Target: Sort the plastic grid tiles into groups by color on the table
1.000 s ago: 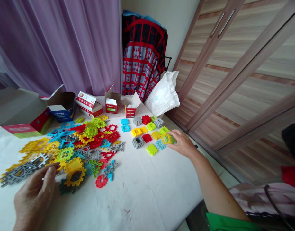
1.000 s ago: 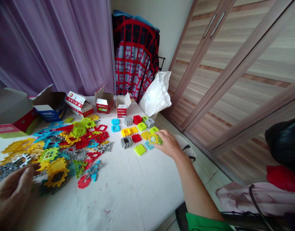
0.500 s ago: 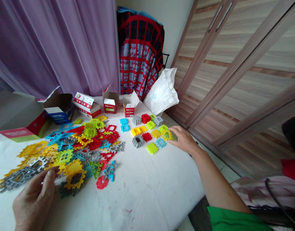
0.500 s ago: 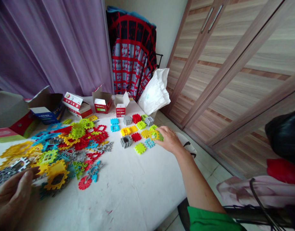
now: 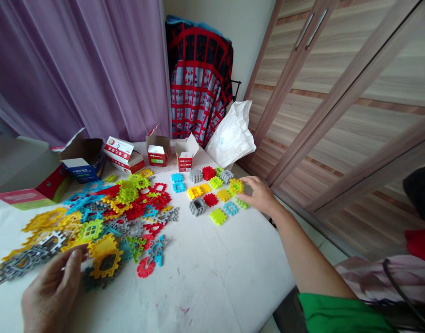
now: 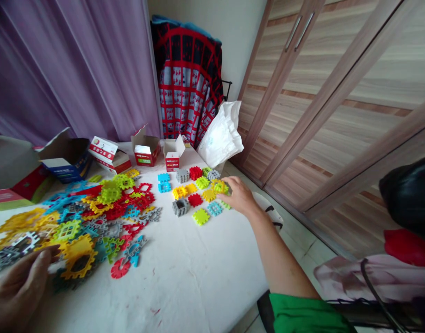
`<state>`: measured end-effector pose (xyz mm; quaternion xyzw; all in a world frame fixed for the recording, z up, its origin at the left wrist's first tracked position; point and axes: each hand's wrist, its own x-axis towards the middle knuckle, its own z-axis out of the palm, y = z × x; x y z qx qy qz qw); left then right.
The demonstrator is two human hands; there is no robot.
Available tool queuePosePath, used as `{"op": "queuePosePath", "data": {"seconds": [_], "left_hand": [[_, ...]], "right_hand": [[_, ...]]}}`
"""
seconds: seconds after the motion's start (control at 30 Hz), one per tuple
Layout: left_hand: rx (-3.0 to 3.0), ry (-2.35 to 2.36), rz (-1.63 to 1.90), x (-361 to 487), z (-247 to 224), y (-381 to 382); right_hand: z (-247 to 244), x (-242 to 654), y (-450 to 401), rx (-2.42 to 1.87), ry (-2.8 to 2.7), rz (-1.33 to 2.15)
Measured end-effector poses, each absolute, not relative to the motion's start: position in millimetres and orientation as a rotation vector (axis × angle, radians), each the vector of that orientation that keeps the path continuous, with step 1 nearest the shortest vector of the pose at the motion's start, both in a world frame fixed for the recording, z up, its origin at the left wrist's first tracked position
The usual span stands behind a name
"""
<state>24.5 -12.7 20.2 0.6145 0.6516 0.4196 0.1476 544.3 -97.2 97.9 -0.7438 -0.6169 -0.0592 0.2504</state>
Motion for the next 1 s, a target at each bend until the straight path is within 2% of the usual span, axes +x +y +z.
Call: {"op": "queuePosePath", "data": {"seconds": [0.2,0.4,0.7,0.83,1.0], "left_hand": [[1.638,1.933,1.201,33,38,-16],[1.627,1.862,1.227,28,29,-10],[1.688,1.81,1.238,27,21,-8],[1.705,1.83,1.202,29,23,-10],[1.749,1.784,1.209,29,23,-10]], "right_hand": [[97,447,-28,-1.873,-1.984,0.0],[94,394,14,-2.017,-2.152,0.078],[84,389,27,-2.108,-2.235,0.105],[98,398,28,-2.114,-2.203,0.121],[124,417,24,-2.03,-2.082,-0.027]]}}
